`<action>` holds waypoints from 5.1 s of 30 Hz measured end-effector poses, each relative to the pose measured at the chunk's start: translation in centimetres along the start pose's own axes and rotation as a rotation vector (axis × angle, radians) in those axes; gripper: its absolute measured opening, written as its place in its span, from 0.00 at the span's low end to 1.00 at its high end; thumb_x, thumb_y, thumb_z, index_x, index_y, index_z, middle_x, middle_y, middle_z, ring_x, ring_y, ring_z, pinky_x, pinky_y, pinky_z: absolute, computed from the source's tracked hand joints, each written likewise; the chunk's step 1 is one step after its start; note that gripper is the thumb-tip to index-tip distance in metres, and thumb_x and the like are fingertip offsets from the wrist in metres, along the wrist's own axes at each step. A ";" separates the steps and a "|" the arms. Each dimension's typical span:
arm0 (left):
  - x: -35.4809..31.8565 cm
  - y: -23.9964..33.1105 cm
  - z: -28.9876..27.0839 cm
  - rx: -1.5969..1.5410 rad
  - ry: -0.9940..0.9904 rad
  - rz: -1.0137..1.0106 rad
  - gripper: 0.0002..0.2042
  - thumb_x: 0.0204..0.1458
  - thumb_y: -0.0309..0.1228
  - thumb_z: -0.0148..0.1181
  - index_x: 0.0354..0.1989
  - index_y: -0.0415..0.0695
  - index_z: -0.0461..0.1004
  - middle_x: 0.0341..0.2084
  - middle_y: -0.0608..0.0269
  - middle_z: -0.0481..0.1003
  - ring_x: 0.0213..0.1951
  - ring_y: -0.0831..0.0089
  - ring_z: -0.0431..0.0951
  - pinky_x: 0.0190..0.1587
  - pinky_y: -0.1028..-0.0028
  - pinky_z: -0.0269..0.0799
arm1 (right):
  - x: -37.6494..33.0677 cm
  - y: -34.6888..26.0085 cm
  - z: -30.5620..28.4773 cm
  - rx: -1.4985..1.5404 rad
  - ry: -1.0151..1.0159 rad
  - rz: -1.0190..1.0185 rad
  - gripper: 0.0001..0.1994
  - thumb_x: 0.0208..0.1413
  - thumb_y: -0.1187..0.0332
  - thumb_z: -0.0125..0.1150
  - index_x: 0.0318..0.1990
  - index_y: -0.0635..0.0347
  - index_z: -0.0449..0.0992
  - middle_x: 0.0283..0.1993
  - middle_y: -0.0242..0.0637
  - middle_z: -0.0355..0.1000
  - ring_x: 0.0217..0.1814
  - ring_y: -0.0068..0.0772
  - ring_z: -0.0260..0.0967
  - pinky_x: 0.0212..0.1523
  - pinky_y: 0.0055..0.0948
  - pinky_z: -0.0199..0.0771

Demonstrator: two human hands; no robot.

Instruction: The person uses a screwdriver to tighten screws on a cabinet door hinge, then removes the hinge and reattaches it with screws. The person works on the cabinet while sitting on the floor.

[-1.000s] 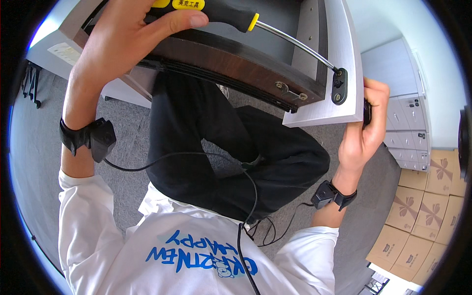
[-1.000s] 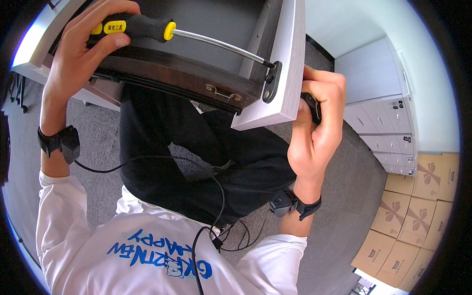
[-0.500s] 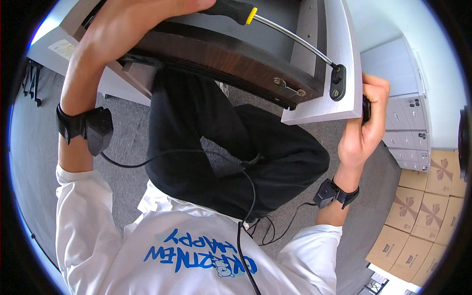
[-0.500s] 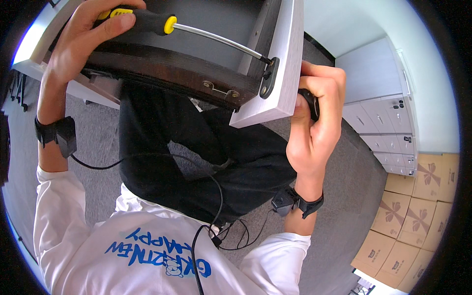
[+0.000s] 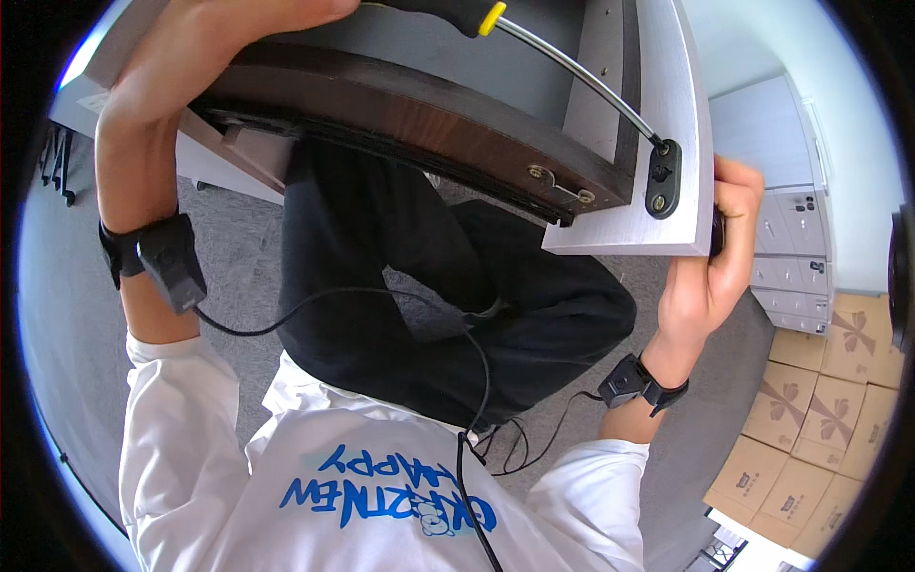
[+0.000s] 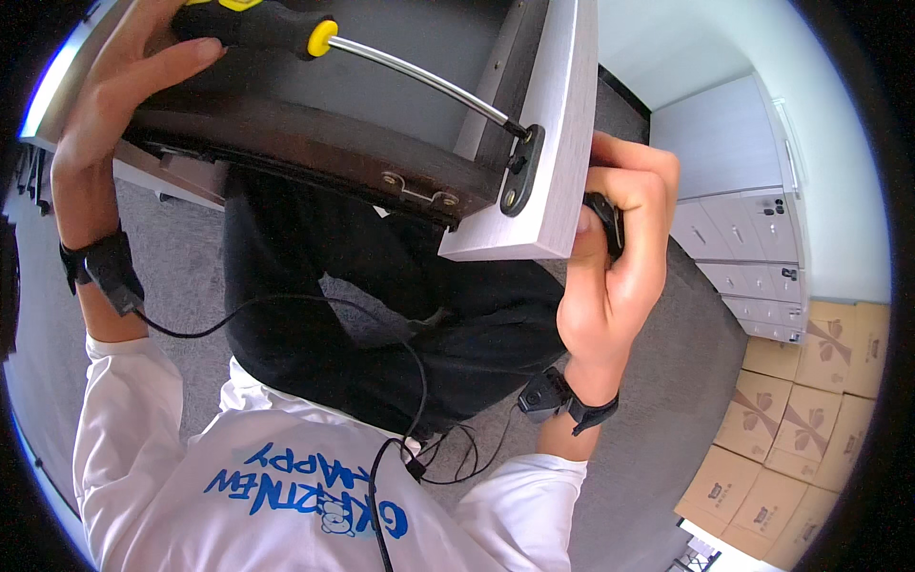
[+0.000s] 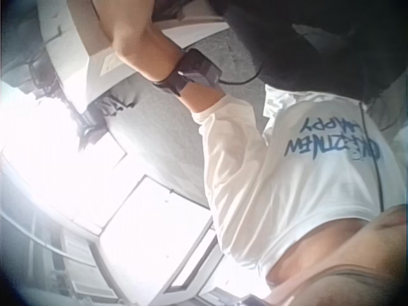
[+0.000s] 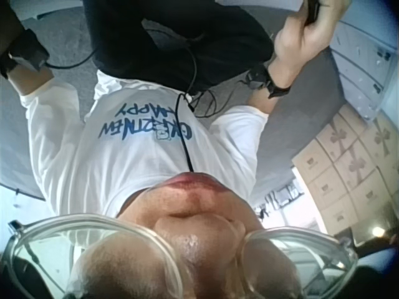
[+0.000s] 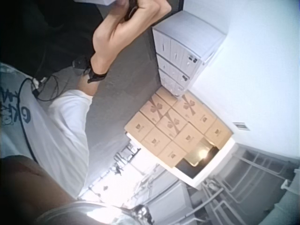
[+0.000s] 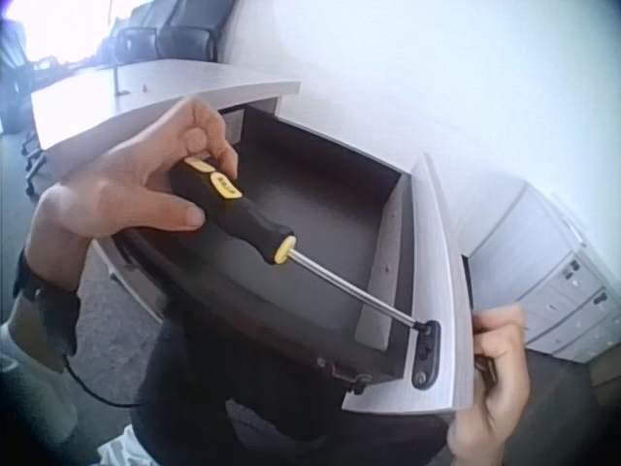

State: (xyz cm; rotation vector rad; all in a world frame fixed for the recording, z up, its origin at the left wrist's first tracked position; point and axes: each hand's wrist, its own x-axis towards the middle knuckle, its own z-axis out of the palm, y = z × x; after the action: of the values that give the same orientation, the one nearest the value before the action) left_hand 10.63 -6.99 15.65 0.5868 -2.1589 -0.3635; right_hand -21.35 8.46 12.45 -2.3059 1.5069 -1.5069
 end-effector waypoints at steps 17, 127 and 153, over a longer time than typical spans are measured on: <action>0.5 2.9 -2.1 -0.075 -0.287 -0.413 0.24 0.66 0.57 0.47 0.41 0.46 0.72 0.32 0.64 0.73 0.33 0.76 0.74 0.38 0.82 0.73 | -0.1 -0.2 0.0 -0.082 0.011 -0.008 0.07 0.54 0.80 0.50 0.40 0.69 0.71 0.51 0.50 0.71 0.52 0.39 0.67 0.59 0.33 0.62; -1.7 -0.3 -2.6 0.133 -0.061 -0.637 0.26 0.69 0.55 0.42 0.67 0.54 0.70 0.36 0.66 0.76 0.34 0.84 0.75 0.38 0.85 0.66 | 0.4 -2.1 -0.6 0.160 0.085 0.223 0.08 0.57 0.77 0.51 0.44 0.67 0.69 0.48 0.35 0.70 0.46 0.23 0.63 0.53 0.20 0.60; 1.4 3.7 0.2 -0.082 0.116 -0.318 0.26 0.59 0.48 0.60 0.56 0.47 0.58 0.36 0.62 0.70 0.34 0.73 0.73 0.42 0.82 0.72 | 0.6 -2.2 -0.3 0.158 0.148 0.268 0.08 0.53 0.84 0.48 0.40 0.68 0.69 0.41 0.40 0.70 0.43 0.28 0.65 0.51 0.24 0.63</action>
State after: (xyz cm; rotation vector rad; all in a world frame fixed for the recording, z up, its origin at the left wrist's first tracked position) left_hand 8.64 -4.57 18.14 0.8845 -1.9307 -0.5724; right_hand -20.01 9.36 14.04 -1.8590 1.5878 -1.6818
